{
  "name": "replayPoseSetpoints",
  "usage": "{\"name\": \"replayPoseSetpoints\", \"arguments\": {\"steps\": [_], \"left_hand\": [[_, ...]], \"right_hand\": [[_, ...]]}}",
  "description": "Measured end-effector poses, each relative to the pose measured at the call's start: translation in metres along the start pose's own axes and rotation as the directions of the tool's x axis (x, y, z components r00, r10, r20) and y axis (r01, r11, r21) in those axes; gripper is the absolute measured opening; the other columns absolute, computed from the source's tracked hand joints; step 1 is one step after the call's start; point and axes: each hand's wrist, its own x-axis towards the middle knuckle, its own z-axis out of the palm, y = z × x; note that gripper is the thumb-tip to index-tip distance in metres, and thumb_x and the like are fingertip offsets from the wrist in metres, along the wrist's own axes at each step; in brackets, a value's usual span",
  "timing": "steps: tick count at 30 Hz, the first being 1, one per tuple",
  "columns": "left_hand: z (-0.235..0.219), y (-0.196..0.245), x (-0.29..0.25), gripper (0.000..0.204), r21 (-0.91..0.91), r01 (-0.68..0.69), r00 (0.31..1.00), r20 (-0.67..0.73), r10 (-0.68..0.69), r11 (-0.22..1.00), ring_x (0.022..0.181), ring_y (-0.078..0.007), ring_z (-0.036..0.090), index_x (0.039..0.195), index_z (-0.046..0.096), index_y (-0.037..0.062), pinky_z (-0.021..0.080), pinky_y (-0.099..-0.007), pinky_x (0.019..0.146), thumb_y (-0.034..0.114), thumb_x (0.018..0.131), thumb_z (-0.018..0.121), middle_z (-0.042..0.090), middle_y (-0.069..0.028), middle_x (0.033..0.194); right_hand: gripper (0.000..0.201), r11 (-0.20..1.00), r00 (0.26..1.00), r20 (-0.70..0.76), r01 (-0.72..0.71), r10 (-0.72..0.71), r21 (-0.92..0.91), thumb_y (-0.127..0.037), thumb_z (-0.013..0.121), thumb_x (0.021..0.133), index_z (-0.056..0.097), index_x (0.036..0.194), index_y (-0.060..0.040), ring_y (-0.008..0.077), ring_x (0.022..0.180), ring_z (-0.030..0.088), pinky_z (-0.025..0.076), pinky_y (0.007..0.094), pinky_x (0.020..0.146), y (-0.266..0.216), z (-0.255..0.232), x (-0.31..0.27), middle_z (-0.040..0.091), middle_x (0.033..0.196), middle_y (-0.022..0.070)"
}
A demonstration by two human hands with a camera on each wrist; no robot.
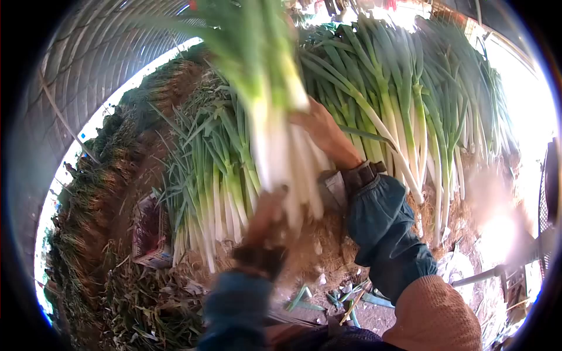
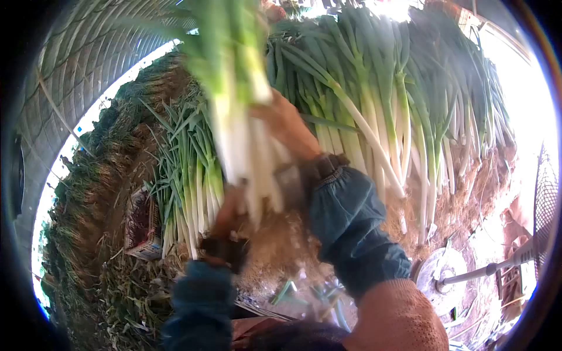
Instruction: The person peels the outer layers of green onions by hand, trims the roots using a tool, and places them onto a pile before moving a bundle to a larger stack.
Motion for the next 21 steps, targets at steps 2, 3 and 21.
{"name": "replayPoseSetpoints", "arguments": {"steps": [2,3,21], "left_hand": [[0.033,-0.02,0.017,0.034,-0.093,0.004,0.999,0.048,0.0,0.996,0.087,-0.027,0.055,0.104,0.054,-0.0028,0.044,-0.0348,0.075,0.024,0.082,0.055,0.056,-0.0179,0.101],[0.047,-0.03,0.022,0.034,-0.144,0.02,0.998,0.066,-0.011,0.989,0.086,-0.0271,0.055,0.103,0.055,-0.0029,0.045,-0.0347,0.075,0.024,0.081,0.055,0.057,-0.018,0.101],[0.093,-0.041,0.046,0.025,-0.158,0.36,0.899,0.324,-0.296,0.92,0.069,-0.0245,0.056,0.098,0.052,0.001,0.048,-0.033,0.06,0.022,0.085,0.056,0.051,-0.026,0.098]], "right_hand": [[0.045,0.663,0.891,-0.454,-0.352,0.021,-0.66,-0.03,0.054,0.084,0.049,0.115,0.0032,0.0384,0.096,0.057,0.046,0.038,0.081,0.061,-0.03,-0.041,0.054,0.111,0.0274],[0.042,0.488,0.822,-0.55,-0.543,0.145,-0.684,-0.028,0.052,0.084,0.051,0.111,0.004,0.0395,0.096,0.056,0.046,0.0407,0.081,0.083,-0.04,-0.056,0.055,0.106,0.0272],[0.049,-0.521,0.981,0.192,0.145,-0.038,-0.841,-0.038,0.058,0.082,0.044,0.125,-0.019,0.0372,0.112,0.034,0.036,0.0616,0.085,0.168,-0.176,0.153,0.036,0.129,0.0099]]}}
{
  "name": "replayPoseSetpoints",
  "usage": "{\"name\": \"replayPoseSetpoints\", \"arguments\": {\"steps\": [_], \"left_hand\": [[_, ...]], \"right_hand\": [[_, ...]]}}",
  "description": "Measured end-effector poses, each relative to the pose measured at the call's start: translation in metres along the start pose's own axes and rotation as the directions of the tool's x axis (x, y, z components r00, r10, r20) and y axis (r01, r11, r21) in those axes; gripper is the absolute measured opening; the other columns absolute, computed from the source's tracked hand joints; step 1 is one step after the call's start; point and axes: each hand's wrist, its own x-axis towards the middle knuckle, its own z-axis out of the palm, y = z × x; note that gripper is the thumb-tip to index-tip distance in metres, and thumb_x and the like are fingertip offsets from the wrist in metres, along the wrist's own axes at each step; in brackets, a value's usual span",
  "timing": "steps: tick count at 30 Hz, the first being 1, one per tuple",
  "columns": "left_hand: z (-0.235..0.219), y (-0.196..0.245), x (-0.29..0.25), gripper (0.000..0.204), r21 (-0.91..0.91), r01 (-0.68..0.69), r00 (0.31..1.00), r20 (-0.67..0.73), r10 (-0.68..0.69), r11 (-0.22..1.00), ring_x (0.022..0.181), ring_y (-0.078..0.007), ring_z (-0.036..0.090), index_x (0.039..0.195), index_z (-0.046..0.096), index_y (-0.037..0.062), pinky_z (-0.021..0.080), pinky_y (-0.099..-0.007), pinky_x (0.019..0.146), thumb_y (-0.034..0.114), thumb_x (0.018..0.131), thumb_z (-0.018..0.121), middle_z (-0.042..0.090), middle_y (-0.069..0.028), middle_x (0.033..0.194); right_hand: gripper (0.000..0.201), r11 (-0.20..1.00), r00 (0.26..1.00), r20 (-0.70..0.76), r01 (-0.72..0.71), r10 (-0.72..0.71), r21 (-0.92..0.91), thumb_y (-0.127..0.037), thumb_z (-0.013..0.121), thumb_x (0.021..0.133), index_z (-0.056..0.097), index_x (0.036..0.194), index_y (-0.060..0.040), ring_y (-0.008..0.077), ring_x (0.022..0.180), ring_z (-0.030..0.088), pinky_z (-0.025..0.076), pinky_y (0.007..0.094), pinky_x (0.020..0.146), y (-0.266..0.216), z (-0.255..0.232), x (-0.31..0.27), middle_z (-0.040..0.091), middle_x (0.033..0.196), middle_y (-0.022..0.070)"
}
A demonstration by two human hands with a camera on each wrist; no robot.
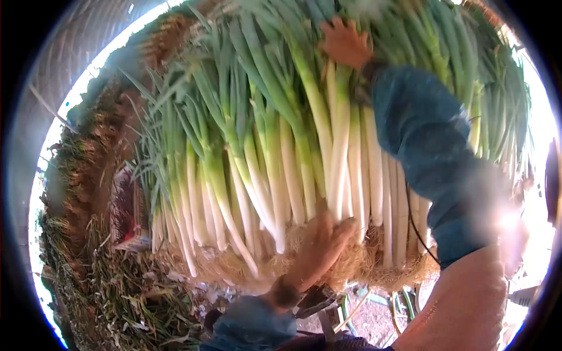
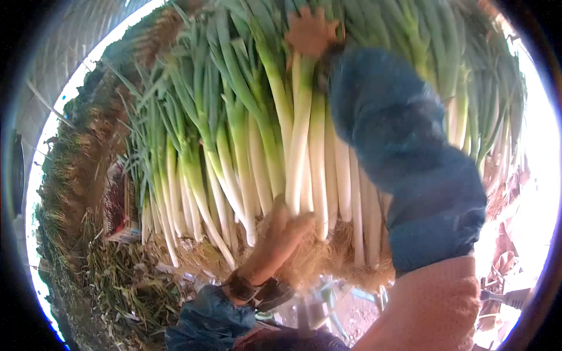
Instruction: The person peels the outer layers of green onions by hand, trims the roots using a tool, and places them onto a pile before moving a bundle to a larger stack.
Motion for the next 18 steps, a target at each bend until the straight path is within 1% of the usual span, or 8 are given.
{"name": "replayPoseSetpoints", "arguments": {"steps": [3,6,8,11,14,15,17,18], "left_hand": [[-0.009,0.018,0.017,0.027,0.072,0.001,0.997,0.074,-0.006,0.997,0.067,-0.0298,0.053,0.103,0.047,0.0061,0.047,-0.0372,0.06,0.015,0.081,0.06,0.04,-0.0346,0.11],[0.004,-0.021,0.031,0.038,0.48,-0.313,0.915,-0.079,0.395,0.82,0.067,-0.037,0.054,0.109,0.04,0.0013,0.046,-0.0405,0.058,0.013,0.08,0.062,0.044,-0.0347,0.101],[-0.006,0.003,0.039,0.039,-0.082,0.15,0.978,-0.132,-0.16,0.985,0.067,-0.0403,0.053,0.107,0.038,-0.0029,0.046,-0.0416,0.06,0.015,0.08,0.062,0.047,-0.0333,0.097],[-0.018,0.01,0.013,0.062,0.034,0.004,0.995,-0.099,-0.001,0.999,0.084,-0.0437,0.057,0.119,0.029,-0.0141,0.048,-0.0417,0.075,0.026,0.083,0.062,0.049,-0.0337,0.106],[-0.049,0.02,-0.046,0.079,-0.028,0.138,0.984,-0.106,-0.14,0.99,0.113,-0.0372,0.048,0.134,0.024,-0.0066,0.039,-0.0415,0.097,0.047,0.084,0.055,0.042,-0.0317,0.124],[-0.068,0.011,-0.071,0.07,-0.02,0.181,0.975,-0.129,-0.182,0.983,0.107,-0.0331,0.053,0.135,0.022,-0.0026,0.051,-0.0406,0.083,0.026,0.084,0.06,0.049,-0.0241,0.112],[-0.098,0.005,-0.137,0.058,-0.294,0.405,0.853,-0.221,-0.474,0.866,0.108,-0.0299,0.053,0.134,0.027,-0.0008,0.047,-0.0369,0.089,0.022,0.087,0.054,0.049,-0.0227,0.12],[-0.106,-0.008,-0.176,0.051,-0.377,0.281,0.877,-0.272,-0.396,0.883,0.1,-0.0247,0.055,0.13,0.034,-0.0016,0.047,-0.0326,0.084,0.019,0.088,0.053,0.052,-0.0177,0.115]], "right_hand": [[0.04,0.97,0.974,0.048,0.225,-0.222,-0.09,-0.034,0.058,0.08,0.051,0.115,-0.0172,0.0361,0.108,0.038,0.038,0.0605,0.082,0.0,0.058,-0.015,0.041,0.122,0.0105],[0.028,0.983,0.96,0.222,0.183,-0.172,-0.031,-0.028,0.059,0.075,0.062,0.099,-0.0128,0.034,0.103,0.043,0.041,0.057,0.077,-0.01,-0.001,-0.004,0.05,0.109,0.0119],[0.025,0.988,0.97,0.187,0.155,-0.153,0.0,-0.025,0.057,0.074,0.064,0.093,-0.0104,0.0334,0.101,0.045,0.041,0.057,0.073,-0.025,-0.009,0.013,0.053,0.103,0.0124],[0.026,0.995,0.985,-0.162,-0.041,0.055,0.09,-0.023,0.053,0.074,0.058,0.093,-0.0069,0.0334,0.094,0.045,0.04,0.0564,0.067,-0.023,0.009,0.005,0.051,0.092,0.0126],[0.029,0.992,0.99,-0.071,-0.114,0.118,0.059,-0.024,0.055,0.072,0.056,0.096,-0.0087,0.0343,0.093,0.045,0.039,0.056,0.069,-0.033,-0.022,0.002,0.051,0.095,0.0138],[0.025,0.985,0.982,-0.179,0.089,-0.061,0.15,-0.025,0.053,0.077,0.054,0.097,-0.0097,0.0339,0.091,0.045,0.038,0.0554,0.071,-0.004,0.038,0.012,0.049,0.098,0.014],[0.043,0.933,0.972,0.142,0.222,-0.188,-0.284,-0.038,0.052,0.083,0.043,0.12,-0.0183,0.0369,0.109,0.035,0.036,0.0602,0.083,0.007,0.049,0.014,0.039,0.122,0.0113],[0.053,0.825,0.936,0.302,0.312,-0.182,-0.472,-0.044,0.051,0.086,0.037,0.132,-0.0226,0.0384,0.118,0.031,0.035,0.0626,0.089,0.005,0.04,0.018,0.034,0.134,0.0099]]}}
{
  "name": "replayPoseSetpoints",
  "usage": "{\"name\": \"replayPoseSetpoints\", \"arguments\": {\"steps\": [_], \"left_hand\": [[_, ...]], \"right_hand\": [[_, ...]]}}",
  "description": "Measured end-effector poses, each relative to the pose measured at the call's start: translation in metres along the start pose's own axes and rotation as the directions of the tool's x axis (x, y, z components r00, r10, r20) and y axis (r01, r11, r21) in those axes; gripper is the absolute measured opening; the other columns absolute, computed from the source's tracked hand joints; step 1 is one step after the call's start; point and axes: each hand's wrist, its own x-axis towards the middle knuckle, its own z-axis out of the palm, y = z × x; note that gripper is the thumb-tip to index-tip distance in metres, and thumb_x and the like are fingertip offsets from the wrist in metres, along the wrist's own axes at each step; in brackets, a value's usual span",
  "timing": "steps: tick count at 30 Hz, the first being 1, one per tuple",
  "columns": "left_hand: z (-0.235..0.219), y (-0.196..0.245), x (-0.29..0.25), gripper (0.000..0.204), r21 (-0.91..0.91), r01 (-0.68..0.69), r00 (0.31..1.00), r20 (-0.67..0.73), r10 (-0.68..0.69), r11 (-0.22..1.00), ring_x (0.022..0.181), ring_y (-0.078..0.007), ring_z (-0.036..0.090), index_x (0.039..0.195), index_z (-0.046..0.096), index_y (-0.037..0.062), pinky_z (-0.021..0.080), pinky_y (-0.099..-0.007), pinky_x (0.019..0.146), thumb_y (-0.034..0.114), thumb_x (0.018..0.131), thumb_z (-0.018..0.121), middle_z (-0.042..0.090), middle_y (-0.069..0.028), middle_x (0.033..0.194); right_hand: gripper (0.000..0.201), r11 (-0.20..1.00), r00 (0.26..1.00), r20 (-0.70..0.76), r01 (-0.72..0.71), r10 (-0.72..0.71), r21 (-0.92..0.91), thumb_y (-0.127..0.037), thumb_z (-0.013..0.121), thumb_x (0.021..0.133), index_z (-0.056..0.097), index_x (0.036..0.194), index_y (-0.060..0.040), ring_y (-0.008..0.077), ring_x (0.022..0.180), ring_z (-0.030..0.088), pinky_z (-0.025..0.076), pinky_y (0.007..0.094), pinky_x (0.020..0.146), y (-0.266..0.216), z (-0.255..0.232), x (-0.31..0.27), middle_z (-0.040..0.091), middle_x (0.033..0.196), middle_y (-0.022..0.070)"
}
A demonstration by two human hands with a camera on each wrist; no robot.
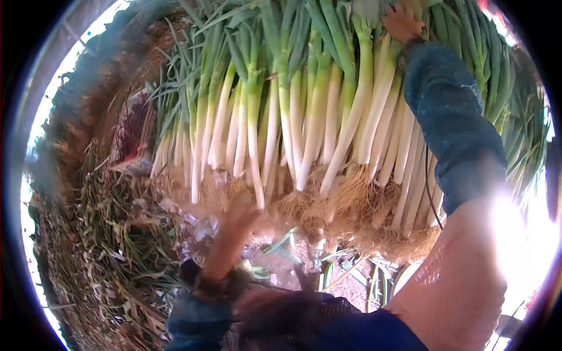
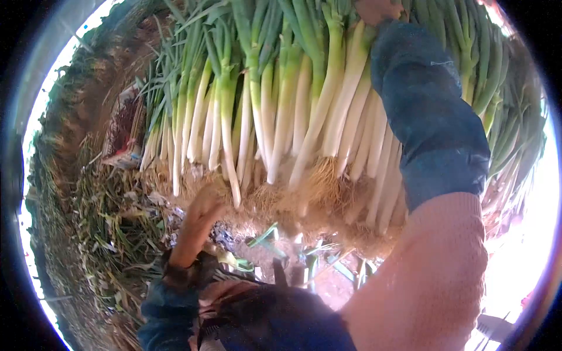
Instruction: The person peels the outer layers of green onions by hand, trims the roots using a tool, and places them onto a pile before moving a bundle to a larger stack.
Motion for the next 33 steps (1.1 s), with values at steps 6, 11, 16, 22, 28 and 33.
{"name": "replayPoseSetpoints", "arguments": {"steps": [6,11,16,22,28,33], "left_hand": [[-0.066,-0.084,-0.105,0.04,-0.028,-0.006,0.96,-0.279,-0.002,1.0,0.077,-0.014,0.056,0.122,0.044,-0.002,0.047,-0.0267,0.068,0.022,0.091,0.05,0.055,-0.0066,0.091],[-0.062,-0.088,-0.116,0.039,0.112,-0.112,0.95,-0.279,0.139,0.987,0.072,-0.0126,0.055,0.119,0.045,-0.0046,0.047,-0.0264,0.065,0.02,0.09,0.052,0.057,-0.0063,0.087],[-0.057,-0.063,-0.143,0.037,0.442,-0.345,0.89,-0.126,0.439,0.828,0.086,-0.0185,0.057,0.113,0.049,-0.0085,0.046,-0.028,0.076,0.015,0.085,0.058,0.059,-0.015,0.093],[-0.116,-0.068,-0.249,0.037,0.551,-0.241,0.855,-0.269,0.444,0.799,0.086,-0.0249,0.059,0.111,0.051,-0.0059,0.048,-0.0324,0.074,0.009,0.079,0.059,0.06,-0.0175,0.097],[-0.165,-0.166,-0.382,0.046,0.085,-0.093,0.253,-0.962,0.106,0.992,0.082,-0.0236,0.058,0.122,0.044,-0.0007,0.049,-0.0322,0.071,0.009,0.08,0.058,0.058,-0.0122,0.102],[-0.15,-0.275,-0.493,0.041,-0.211,0.211,0.064,-0.971,-0.229,0.954,0.075,-0.0215,0.058,0.116,0.048,-0.0019,0.048,-0.0309,0.063,0.011,0.078,0.058,0.058,-0.0126,0.095]], "right_hand": [[0.056,0.97,0.987,-0.145,-0.025,0.062,0.244,-0.047,0.046,0.086,0.038,0.133,-0.0181,0.0366,0.12,0.036,0.036,0.0607,0.088,0.029,-0.052,0.001,0.041,0.13,0.0123],[0.043,0.731,0.989,-0.092,-0.024,0.118,0.682,-0.034,0.052,0.084,0.052,0.12,-0.0102,0.0329,0.116,0.042,0.039,0.0471,0.091,-0.002,-0.178,-0.078,0.043,0.128,0.0157],[0.045,0.023,0.97,-0.111,0.119,-0.215,0.993,-0.021,0.061,0.078,0.047,0.116,-0.0009,0.0295,0.105,0.048,0.038,0.0425,0.091,-0.104,-0.338,-0.237,0.048,0.114,0.0159],[0.029,-0.099,0.799,-0.423,0.424,-0.428,0.9,-0.028,0.065,0.073,0.056,0.082,-0.0023,0.0295,0.068,0.057,0.047,0.0423,0.061,-0.27,-0.358,-0.385,0.055,0.077,0.0158],[0.028,-0.117,0.705,-0.229,0.203,-0.671,0.972,-0.026,0.06,0.068,0.063,0.079,-0.0004,0.0348,0.073,0.063,0.05,0.0457,0.063,-0.348,-0.403,-0.418,0.063,0.075,0.0205],[0.028,-0.137,0.629,-0.211,0.165,-0.748,0.977,-0.025,0.059,0.068,0.065,0.079,0.0,0.0355,0.077,0.063,0.05,0.0471,0.066,-0.441,-0.408,-0.462,0.065,0.079,0.0186]]}}
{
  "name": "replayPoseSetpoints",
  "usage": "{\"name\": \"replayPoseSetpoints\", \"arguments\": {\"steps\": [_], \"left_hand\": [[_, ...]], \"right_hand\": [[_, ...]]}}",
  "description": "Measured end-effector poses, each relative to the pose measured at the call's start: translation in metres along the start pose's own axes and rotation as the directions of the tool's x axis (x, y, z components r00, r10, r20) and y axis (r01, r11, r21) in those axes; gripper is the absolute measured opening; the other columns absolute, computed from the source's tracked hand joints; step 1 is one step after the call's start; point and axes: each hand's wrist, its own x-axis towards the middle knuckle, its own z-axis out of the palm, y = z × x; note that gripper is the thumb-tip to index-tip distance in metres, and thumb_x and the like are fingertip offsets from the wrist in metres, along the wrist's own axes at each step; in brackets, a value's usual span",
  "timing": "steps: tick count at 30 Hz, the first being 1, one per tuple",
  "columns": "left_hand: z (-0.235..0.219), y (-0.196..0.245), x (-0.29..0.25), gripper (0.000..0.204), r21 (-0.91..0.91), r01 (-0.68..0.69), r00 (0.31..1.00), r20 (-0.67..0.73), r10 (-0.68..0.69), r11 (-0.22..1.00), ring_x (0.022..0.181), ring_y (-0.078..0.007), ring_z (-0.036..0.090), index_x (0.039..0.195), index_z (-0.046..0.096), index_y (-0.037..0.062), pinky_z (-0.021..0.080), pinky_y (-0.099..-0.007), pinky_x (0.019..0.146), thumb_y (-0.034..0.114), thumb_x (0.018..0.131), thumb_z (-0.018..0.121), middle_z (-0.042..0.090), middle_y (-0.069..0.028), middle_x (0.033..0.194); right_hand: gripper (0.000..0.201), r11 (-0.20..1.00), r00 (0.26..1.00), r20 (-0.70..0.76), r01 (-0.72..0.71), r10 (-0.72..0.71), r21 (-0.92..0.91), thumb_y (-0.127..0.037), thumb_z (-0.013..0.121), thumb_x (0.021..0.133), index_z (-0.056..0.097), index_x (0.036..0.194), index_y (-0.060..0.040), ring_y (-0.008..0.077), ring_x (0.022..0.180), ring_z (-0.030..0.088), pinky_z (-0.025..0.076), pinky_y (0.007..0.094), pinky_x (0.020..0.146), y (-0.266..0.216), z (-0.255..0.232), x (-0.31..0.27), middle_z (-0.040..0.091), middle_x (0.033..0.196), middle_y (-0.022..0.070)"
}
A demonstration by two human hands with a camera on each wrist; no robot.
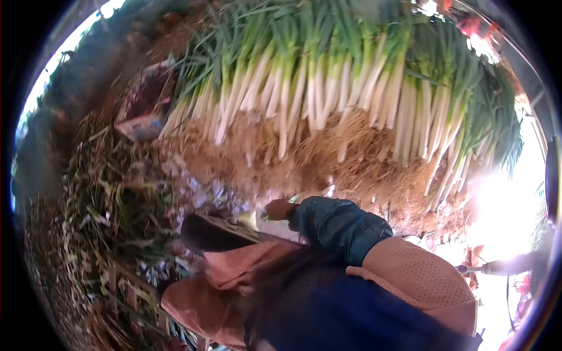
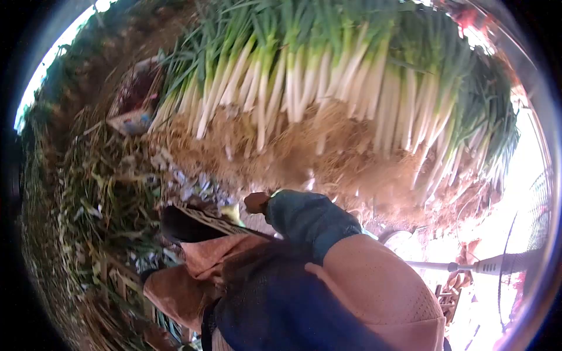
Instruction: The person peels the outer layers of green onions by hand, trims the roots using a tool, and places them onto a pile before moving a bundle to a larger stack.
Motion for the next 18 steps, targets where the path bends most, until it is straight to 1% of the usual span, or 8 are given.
{"name": "replayPoseSetpoints", "arguments": {"steps": [2,5,7,9,12,13,15,18], "left_hand": [[-0.025,-0.055,-0.011,0.04,0.088,0.152,0.988,0.022,-0.154,0.985,0.072,-0.0206,0.058,0.114,0.049,-0.0024,0.048,-0.0303,0.06,0.012,0.078,0.058,0.059,-0.0128,0.092],[-0.048,-0.12,-0.038,0.037,0.177,0.337,0.936,0.046,-0.35,0.925,0.068,-0.0193,0.058,0.11,0.052,-0.0031,0.048,-0.0295,0.055,0.014,0.077,0.058,0.059,-0.013,0.089],[-0.053,-0.147,-0.055,0.036,0.196,0.407,0.903,0.06,-0.425,0.892,0.065,-0.0184,0.058,0.107,0.054,-0.0036,0.048,-0.0289,0.051,0.015,0.077,0.059,0.059,-0.0132,0.086],[-0.052,-0.172,-0.059,0.036,0.18,0.461,0.873,0.079,-0.48,0.869,0.058,-0.0143,0.053,0.106,0.054,-0.0015,0.041,-0.0241,0.042,0.017,0.075,0.058,0.056,-0.0104,0.082],[-0.042,-0.154,-0.077,0.032,0.237,0.449,0.88,0.046,-0.472,0.861,0.06,-0.0148,0.055,0.102,0.056,-0.0006,0.041,-0.0223,0.044,0.019,0.076,0.055,0.057,-0.0086,0.084],[-0.041,-0.154,-0.08,0.031,0.254,0.458,0.876,0.036,-0.482,0.852,0.061,-0.0152,0.056,0.101,0.057,-0.0006,0.042,-0.0218,0.046,0.018,0.076,0.055,0.057,-0.008,0.084],[-0.04,-0.156,-0.087,0.025,0.221,0.435,0.891,0.035,-0.453,0.873,0.064,-0.0166,0.057,0.101,0.057,0.0004,0.045,-0.0255,0.049,0.016,0.082,0.052,0.059,-0.0083,0.083],[-0.039,-0.167,-0.094,0.025,0.212,0.412,0.904,0.03,-0.427,0.886,0.065,-0.0178,0.057,0.102,0.058,0.0,0.046,-0.0278,0.051,0.015,0.083,0.051,0.06,-0.0101,0.083]], "right_hand": [[0.029,0.998,0.999,-0.012,0.044,-0.043,0.043,-0.025,0.06,0.068,0.066,0.081,-0.0006,0.0355,0.078,0.063,0.05,0.0471,0.067,0.008,0.04,0.003,0.065,0.08,0.0179],[0.034,0.986,0.922,0.386,0.038,0.027,-0.161,-0.033,0.056,0.077,0.063,0.092,-0.0036,0.0344,0.093,0.059,0.047,0.0453,0.079,0.001,0.066,-0.001,0.063,0.096,0.0186],[0.028,0.994,0.943,0.334,0.044,-0.009,-0.098,-0.025,0.055,0.073,0.067,0.086,-0.0026,0.0319,0.079,0.065,0.05,0.043,0.07,-0.015,0.057,-0.007,0.066,0.083,0.0161],[0.028,0.991,0.897,0.438,0.004,0.054,-0.131,-0.026,0.054,0.075,0.064,0.089,-0.0032,0.0346,0.084,0.062,0.048,0.0455,0.074,-0.019,0.053,0.003,0.063,0.088,0.019],[0.024,0.99,0.938,0.345,0.074,-0.027,-0.124,-0.023,0.052,0.077,0.062,0.079,-0.0019,0.0348,0.071,0.061,0.048,0.046,0.066,-0.012,0.054,0.028,0.062,0.078,0.0204],[0.025,0.954,0.936,0.318,0.223,-0.152,-0.199,-0.025,0.052,0.078,0.06,0.082,-0.001,0.0346,0.072,0.06,0.047,0.0468,0.063,-0.006,0.057,0.039,0.06,0.077,0.0208],[0.037,0.984,0.983,0.128,-0.117,0.134,-0.134,-0.032,0.058,0.076,0.055,0.097,-0.0011,0.0362,0.077,0.059,0.047,0.047,0.064,-0.005,0.068,0.057,0.058,0.086,0.021],[0.079,0.944,0.968,0.054,-0.226,0.245,-0.241,-0.043,0.071,0.065,0.036,0.122,-0.003,0.0398,0.082,0.057,0.049,0.0479,0.069,-0.006,0.074,0.093,0.047,0.113,0.0219]]}}
